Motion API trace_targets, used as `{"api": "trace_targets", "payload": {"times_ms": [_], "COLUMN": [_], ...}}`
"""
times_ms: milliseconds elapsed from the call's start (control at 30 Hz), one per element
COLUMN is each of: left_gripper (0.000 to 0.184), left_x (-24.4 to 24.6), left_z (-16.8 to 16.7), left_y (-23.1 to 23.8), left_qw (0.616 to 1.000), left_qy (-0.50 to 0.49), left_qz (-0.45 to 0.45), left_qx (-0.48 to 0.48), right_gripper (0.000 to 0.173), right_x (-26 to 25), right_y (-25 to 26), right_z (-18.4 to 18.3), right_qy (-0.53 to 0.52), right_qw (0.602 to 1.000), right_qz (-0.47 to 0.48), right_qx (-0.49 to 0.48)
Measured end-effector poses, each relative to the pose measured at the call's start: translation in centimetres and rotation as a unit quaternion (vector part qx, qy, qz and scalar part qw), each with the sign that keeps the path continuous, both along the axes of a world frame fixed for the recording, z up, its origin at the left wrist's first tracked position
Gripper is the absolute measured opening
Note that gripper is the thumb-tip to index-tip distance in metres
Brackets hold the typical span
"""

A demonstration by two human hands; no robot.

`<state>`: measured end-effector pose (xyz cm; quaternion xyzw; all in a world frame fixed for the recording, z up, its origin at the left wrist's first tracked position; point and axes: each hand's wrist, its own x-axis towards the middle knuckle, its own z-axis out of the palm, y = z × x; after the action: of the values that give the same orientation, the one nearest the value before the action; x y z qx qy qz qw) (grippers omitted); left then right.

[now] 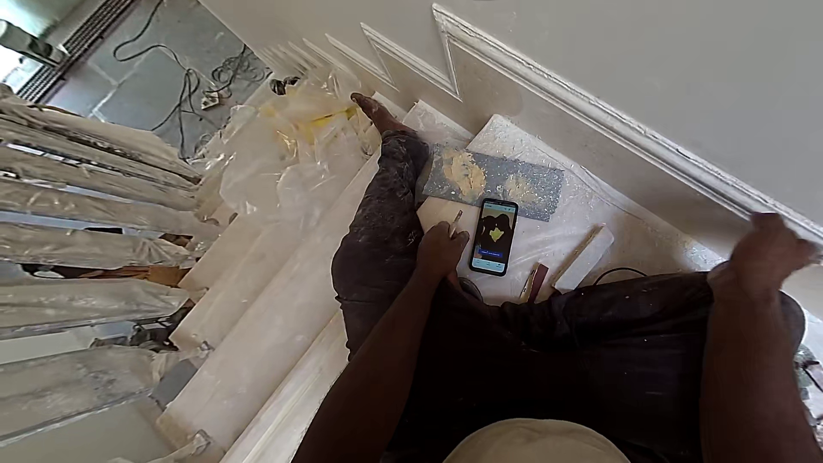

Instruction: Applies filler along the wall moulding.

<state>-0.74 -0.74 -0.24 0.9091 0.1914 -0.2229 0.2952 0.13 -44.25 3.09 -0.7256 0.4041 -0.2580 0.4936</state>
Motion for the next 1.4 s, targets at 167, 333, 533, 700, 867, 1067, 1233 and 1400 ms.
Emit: {"api": "trace_targets", "payload": {"times_ms": [167,333,533,700,867,1067,1233,1400], "left_gripper": [0.041,0.046,0.053,0.052,0.052,0.053,0.056,0.050], "left_x": [0.5,0.3,0.8,0.9,0.7,0.9,0.8,0.8], "left_z": [0.0,0.3,0.2,0.2,0.3,0.2,0.0,0.2], "left_y": [-0.2,-0.4,-0.6,-1.2,-1.0,-1.2,-0.9,-1.1], "left_qw": [0.999,0.998,0.991,0.988,0.991,0.988,0.990,0.992], "left_qy": [0.026,0.034,0.083,0.088,0.081,0.090,0.086,0.075], "left_qz": [-0.024,-0.055,-0.102,-0.117,-0.102,-0.113,-0.106,-0.099], "left_qx": [0.000,-0.011,0.017,0.052,0.037,0.048,0.025,0.033], "right_gripper": [0.092,0.109,0.122,0.117,0.120,0.121,0.119,0.122], "right_x": [1.1,0.9,1.3,1.0,1.2,1.2,1.3,1.3], "right_y": [1.0,5.6,5.9,5.6,6.1,6.0,5.9,6.1], "right_z": [-0.1,0.0,-0.6,-0.7,-0.3,-0.7,-0.8,-0.7], "right_qy": [0.117,0.133,0.153,0.154,0.149,0.115,0.154,0.149], "right_qw": [0.992,0.977,0.970,0.966,0.974,0.980,0.974,0.974], "right_qz": [0.023,0.156,0.173,0.193,0.150,0.146,0.148,0.141], "right_qx": [-0.043,-0.065,-0.080,-0.073,-0.075,-0.072,-0.078,-0.093]}}
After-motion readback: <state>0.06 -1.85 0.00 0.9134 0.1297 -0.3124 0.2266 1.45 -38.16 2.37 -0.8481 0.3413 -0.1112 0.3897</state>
